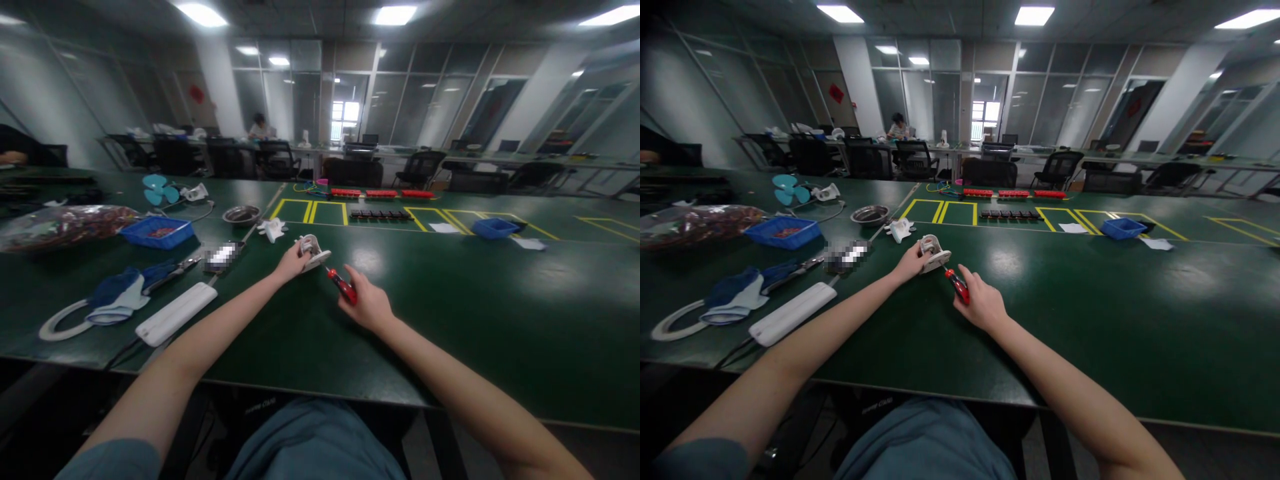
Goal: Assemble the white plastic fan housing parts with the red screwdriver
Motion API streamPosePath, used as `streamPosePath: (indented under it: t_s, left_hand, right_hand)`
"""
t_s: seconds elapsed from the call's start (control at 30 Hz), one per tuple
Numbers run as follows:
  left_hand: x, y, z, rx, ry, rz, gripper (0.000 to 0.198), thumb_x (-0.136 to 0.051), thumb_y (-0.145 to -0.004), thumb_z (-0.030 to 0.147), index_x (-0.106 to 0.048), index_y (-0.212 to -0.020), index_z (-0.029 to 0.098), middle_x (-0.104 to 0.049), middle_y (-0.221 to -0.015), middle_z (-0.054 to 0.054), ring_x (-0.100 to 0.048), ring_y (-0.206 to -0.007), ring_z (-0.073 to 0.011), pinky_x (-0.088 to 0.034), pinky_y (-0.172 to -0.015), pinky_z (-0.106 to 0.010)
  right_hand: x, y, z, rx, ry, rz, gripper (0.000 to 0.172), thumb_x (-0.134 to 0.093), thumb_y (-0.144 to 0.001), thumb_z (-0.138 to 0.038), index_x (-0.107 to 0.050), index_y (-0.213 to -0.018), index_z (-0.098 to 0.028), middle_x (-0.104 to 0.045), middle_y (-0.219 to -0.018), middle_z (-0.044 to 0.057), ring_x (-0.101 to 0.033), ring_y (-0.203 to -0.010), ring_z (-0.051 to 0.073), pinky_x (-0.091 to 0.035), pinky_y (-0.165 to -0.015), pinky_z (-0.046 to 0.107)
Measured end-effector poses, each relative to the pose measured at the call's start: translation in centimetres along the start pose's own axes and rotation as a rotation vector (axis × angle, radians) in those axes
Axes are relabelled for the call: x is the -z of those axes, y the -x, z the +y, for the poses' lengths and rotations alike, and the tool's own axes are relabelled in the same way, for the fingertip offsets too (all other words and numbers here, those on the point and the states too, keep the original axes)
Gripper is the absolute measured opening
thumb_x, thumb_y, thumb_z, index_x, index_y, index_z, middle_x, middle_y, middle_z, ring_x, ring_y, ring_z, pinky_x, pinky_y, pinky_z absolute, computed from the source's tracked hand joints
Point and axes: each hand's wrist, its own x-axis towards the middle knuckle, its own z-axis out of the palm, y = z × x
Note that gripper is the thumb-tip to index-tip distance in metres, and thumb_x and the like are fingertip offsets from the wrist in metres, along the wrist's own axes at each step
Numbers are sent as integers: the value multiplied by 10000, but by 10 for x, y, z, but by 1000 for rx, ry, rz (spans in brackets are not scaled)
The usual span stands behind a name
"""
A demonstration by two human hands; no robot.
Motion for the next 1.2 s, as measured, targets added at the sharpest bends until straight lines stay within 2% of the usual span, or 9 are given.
streamPosePath:
  t_s: [0.13, 0.3, 0.4, 0.6, 0.77, 0.93, 1.07, 1.2]
  left_hand:
    - [0, 0, -2, -13, 8, -3, 386, -558, -864, 253, -566, -1243, 180, -666, -1118, -96, -631, -1003, -237, -480, -942, -415]
    - [1, -1, -3, 12, 21, -15, 404, -568, -841, 242, -571, -1241, 182, -675, -1092, -89, -643, -967, -232, -494, -917, -411]
    - [2, -1, -3, 2, 22, -32, 401, -571, -834, 247, -582, -1230, 182, -679, -1081, -87, -647, -950, -234, -501, -902, -413]
    - [2, -2, -4, 20, 18, -13, 402, -584, -812, 239, -598, -1208, 169, -682, -1076, -90, -649, -954, -225, -490, -923, -418]
    - [1, -3, -6, 16, 11, -13, 403, -585, -803, 235, -602, -1199, 162, -686, -1062, -87, -651, -938, -223, -489, -921, -421]
    - [1, -2, -2, 8, 5, -35, 410, -581, -805, 238, -601, -1209, 167, -688, -1057, -83, -652, -922, -220, -502, -886, -399]
    - [2, 0, 1, 10, 1, -45, 422, -581, -805, 230, -599, -1223, 171, -694, -1041, -75, -656, -913, -216, -506, -879, -381]
    - [2, 1, 3, 4, -16, -48, 416, -583, -805, 227, -604, -1216, 172, -695, -1040, -71, -656, -909, -216, -510, -871, -370]
  right_hand:
    - [3, 0, -3, 12, 8, -15, 624, -469, -900, -422, -330, -1458, -180, -659, -1145, 112, -671, -786, 195, -494, -612, 254]
    - [3, 0, -3, -13, 17, -72, 590, -411, -942, -489, -372, -1430, -159, -729, -942, 87, -673, -668, 171, -461, -569, 234]
    - [2, 0, 0, 26, 16, -68, 585, -425, -943, -505, -391, -1412, -156, -733, -901, 77, -674, -660, 178, -453, -565, 241]
    - [-1, 2, 2, 64, -26, 32, 527, -452, -938, -404, -409, -1389, -136, -719, -966, 93, -675, -714, 179, -474, -613, 247]
    - [-4, 2, 0, 96, -28, 89, 614, -546, -848, -362, -387, -1403, -153, -657, -1062, 97, -651, -742, 183, -489, -593, 249]
    - [-8, 4, 1, 149, -10, 127, 614, -554, -813, -258, -402, -1404, -194, -576, -1169, 105, -627, -826, 189, -513, -630, 258]
    - [-9, 3, 2, 252, -22, 141, 575, -548, -816, -226, -441, -1380, -198, -556, -1193, 115, -608, -896, 200, -526, -689, 278]
    - [-6, 2, 3, 281, -55, 158, 482, -542, -828, -237, -514, -1304, -168, -573, -1162, 119, -605, -880, 191, -522, -681, 274]
